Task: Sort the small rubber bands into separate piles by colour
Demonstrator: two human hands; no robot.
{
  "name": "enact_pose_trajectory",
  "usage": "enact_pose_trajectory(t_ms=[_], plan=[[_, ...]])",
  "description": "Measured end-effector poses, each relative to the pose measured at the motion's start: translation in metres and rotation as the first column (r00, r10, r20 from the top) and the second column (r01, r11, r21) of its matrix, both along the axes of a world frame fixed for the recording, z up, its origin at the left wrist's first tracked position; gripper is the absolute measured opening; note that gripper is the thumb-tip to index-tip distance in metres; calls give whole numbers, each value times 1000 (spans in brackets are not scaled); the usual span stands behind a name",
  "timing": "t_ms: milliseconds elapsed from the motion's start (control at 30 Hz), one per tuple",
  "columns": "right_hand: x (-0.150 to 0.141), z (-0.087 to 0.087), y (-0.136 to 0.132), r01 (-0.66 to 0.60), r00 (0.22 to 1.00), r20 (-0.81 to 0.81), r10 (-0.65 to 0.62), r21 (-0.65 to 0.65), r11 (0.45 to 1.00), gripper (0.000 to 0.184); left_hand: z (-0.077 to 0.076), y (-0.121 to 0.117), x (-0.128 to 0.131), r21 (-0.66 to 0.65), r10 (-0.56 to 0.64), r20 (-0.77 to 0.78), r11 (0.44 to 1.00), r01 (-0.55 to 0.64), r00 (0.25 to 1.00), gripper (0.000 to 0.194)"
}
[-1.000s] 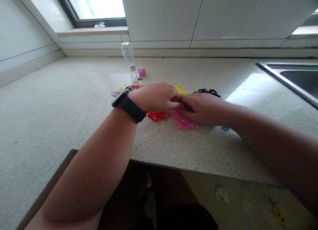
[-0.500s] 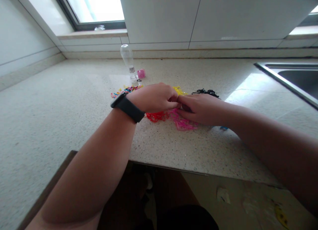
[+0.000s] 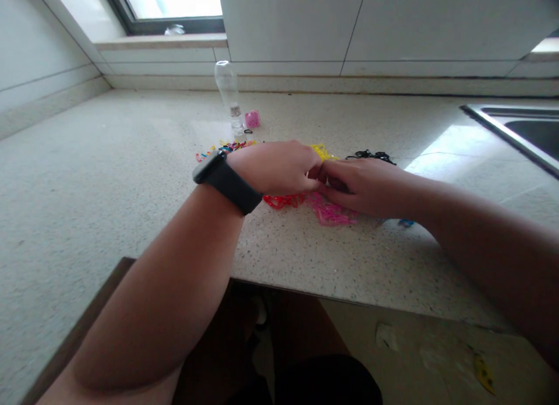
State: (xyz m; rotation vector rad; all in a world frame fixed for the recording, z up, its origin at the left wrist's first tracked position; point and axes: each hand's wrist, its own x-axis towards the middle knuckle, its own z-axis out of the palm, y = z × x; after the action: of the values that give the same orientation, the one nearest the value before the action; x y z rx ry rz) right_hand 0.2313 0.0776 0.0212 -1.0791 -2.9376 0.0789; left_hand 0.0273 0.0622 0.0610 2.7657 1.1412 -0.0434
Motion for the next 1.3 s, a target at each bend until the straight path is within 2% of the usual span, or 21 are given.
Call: enact_pose_trajectory(t_ms=[233,400,1067,1300], plan=[[2,-1,2,21,1000,9,-21,12,1000,26,6,-11,2,12,14,4,1000,-14,1000,35],[1,-3,5,40,999,16,-40,5,999,31,2,-9,2,64,0,25,998,-2,1000,31],[3,-2,3,3,1000,8,-3,30,1000,26,3,-6,2,36,-15,-22,999,15,1000,29],[-1,0,0,41,999,6,-41,1,999,28,5,-10,2,51,1,-3,999,-1,1000,34]])
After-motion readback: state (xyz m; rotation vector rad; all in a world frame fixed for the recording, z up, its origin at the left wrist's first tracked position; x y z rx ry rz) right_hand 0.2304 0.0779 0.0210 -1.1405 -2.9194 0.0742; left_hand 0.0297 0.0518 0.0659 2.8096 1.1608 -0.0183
